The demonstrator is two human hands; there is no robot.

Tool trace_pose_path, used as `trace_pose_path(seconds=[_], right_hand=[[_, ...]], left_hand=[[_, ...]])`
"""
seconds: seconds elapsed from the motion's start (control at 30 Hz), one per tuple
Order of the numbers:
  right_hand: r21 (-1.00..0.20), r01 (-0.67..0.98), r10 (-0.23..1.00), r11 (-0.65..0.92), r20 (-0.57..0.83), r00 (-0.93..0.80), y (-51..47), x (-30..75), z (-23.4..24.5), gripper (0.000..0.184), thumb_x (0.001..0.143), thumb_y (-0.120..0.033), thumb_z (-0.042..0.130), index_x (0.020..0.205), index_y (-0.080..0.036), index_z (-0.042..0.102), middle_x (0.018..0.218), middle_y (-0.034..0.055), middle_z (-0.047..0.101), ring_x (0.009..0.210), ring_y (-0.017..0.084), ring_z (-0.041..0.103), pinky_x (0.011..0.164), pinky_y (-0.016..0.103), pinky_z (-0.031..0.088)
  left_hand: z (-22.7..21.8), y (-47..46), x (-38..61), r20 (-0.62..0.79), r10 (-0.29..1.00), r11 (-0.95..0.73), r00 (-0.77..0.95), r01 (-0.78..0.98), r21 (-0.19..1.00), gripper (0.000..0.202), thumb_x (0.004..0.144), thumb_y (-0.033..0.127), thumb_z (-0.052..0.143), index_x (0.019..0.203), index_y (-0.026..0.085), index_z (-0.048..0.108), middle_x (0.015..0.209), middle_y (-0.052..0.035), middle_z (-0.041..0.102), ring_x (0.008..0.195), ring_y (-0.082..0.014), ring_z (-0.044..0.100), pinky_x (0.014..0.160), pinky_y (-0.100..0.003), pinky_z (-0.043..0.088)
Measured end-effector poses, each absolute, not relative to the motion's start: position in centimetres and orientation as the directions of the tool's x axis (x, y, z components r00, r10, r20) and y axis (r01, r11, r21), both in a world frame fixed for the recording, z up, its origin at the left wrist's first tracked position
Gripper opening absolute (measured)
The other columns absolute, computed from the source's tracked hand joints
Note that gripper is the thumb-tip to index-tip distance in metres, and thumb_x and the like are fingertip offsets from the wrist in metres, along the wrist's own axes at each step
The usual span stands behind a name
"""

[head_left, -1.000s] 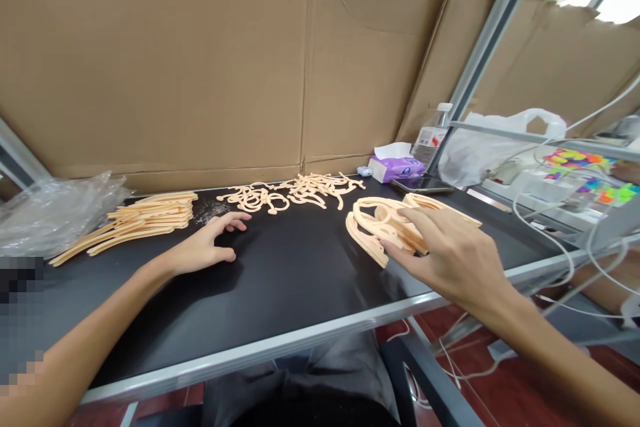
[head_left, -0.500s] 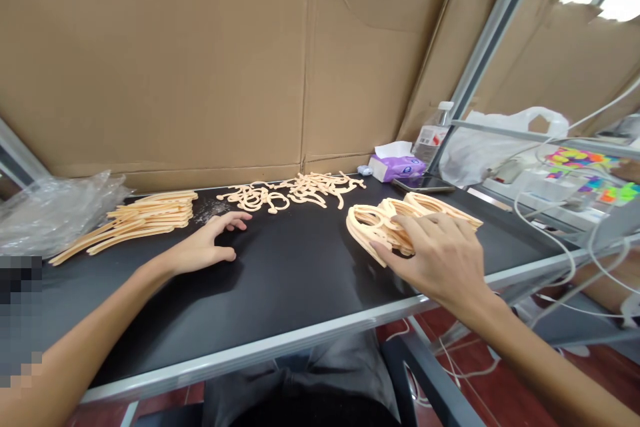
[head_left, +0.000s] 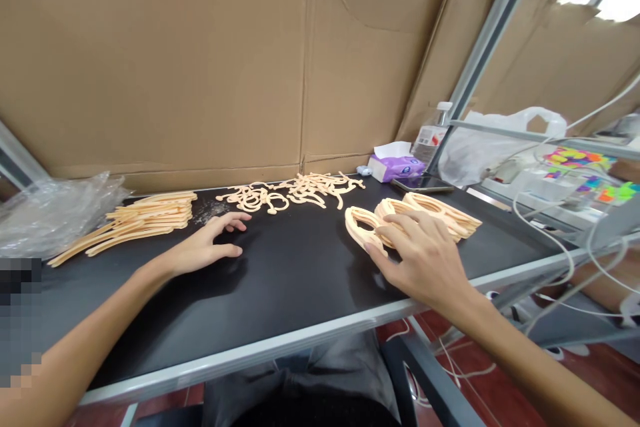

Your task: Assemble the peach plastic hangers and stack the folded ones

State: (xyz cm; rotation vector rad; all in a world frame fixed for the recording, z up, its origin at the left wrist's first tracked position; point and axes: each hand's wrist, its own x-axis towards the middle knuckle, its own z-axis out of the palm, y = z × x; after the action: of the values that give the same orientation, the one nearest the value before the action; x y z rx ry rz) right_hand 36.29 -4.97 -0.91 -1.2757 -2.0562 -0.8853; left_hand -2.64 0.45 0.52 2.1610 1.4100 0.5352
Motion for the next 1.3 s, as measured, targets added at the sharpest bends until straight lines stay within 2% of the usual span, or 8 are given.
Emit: trace_pose_path(seconds=[0.1,0.17,0.43,0.6,0.87,1.03,1.3], right_hand=[[0.257,0.917,0.545,0.304,0.743,-0.389,-4.7,35.9,-1.0,0.027,0.091,-0.033,0.057,0.072,-0.017,0.07,0.103,0.011,0.071,0.102,0.028,0.055,0.089,0.039,0.035],[0.273,0.923,0.55,0.27,0.744,-0.38,-4.7,35.8,-1.0,0.03,0.091,-0.034,0.057,0.069,-0.017,0.069,0.103,0.0116,0.071,0.1,0.028,0.054,0.086,0.039,0.034],[0.253,0.943,0.653,0.215,0.682,-0.331,-5.2,36.6,-0.5,0.038,0.09,-0.047,0.057,0.069,-0.018,0.07,0.095,0.0111,0.07,0.098,0.029,0.054,0.084,0.04,0.033],[0.257,0.935,0.635,0.246,0.686,-0.356,-5.3,37.3,-1.0,0.042,0.09,-0.054,0.056,0.072,-0.018,0.069,0.09,0.0098,0.072,0.097,0.029,0.056,0.086,0.04,0.034],[0.305,0.926,0.564,0.224,0.734,-0.378,-5.4,37.1,-1.7,0.036,0.092,-0.046,0.057,0.075,-0.017,0.069,0.081,0.0085,0.072,0.096,0.028,0.058,0.087,0.039,0.033],[0.313,0.929,0.573,0.198,0.732,-0.369,-5.6,36.9,-1.6,0.035,0.091,-0.045,0.057,0.074,-0.017,0.069,0.078,0.0078,0.072,0.092,0.027,0.058,0.086,0.039,0.032],[0.301,0.94,0.619,0.161,0.711,-0.333,-5.9,36.5,-1.3,0.037,0.091,-0.046,0.053,0.073,-0.018,0.068,0.079,0.009,0.072,0.088,0.027,0.057,0.084,0.04,0.031]], left_hand=[[0.5,0.5,-2.7,0.047,0.918,-0.34,0.394,0.72,0.605,0.061,0.078,0.044,0.061,0.135,0.026,0.048,0.137,-0.0086,0.056,0.126,-0.0268,0.048,0.11,-0.045,0.037],[0.5,0.5,-2.6,0.039,0.917,-0.339,0.397,0.725,0.599,0.062,0.078,0.044,0.061,0.135,0.025,0.048,0.138,-0.0091,0.055,0.126,-0.0269,0.048,0.11,-0.045,0.036],[0.7,0.4,-2.5,0.044,0.919,-0.34,0.391,0.734,0.588,0.061,0.077,0.047,0.061,0.132,0.025,0.049,0.138,-0.0094,0.055,0.126,-0.0282,0.048,0.11,-0.046,0.037],[0.7,0.4,-2.5,0.047,0.918,-0.344,0.393,0.732,0.588,0.059,0.077,0.049,0.061,0.13,0.025,0.051,0.14,-0.0098,0.054,0.126,-0.0285,0.049,0.109,-0.047,0.037],[0.8,0.3,-2.3,0.051,0.923,-0.338,0.381,0.742,0.579,0.063,0.076,0.051,0.062,0.133,0.025,0.05,0.133,-0.0095,0.059,0.125,-0.029,0.05,0.108,-0.047,0.039],[0.7,0.3,-2.4,0.049,0.919,-0.345,0.391,0.739,0.578,0.062,0.078,0.051,0.062,0.134,0.026,0.05,0.139,-0.0092,0.056,0.126,-0.0283,0.05,0.109,-0.046,0.039],[0.5,0.4,-2.6,0.051,0.918,-0.345,0.393,0.73,0.59,0.063,0.079,0.049,0.062,0.136,0.027,0.048,0.137,-0.0094,0.056,0.126,-0.0283,0.049,0.11,-0.047,0.038]])
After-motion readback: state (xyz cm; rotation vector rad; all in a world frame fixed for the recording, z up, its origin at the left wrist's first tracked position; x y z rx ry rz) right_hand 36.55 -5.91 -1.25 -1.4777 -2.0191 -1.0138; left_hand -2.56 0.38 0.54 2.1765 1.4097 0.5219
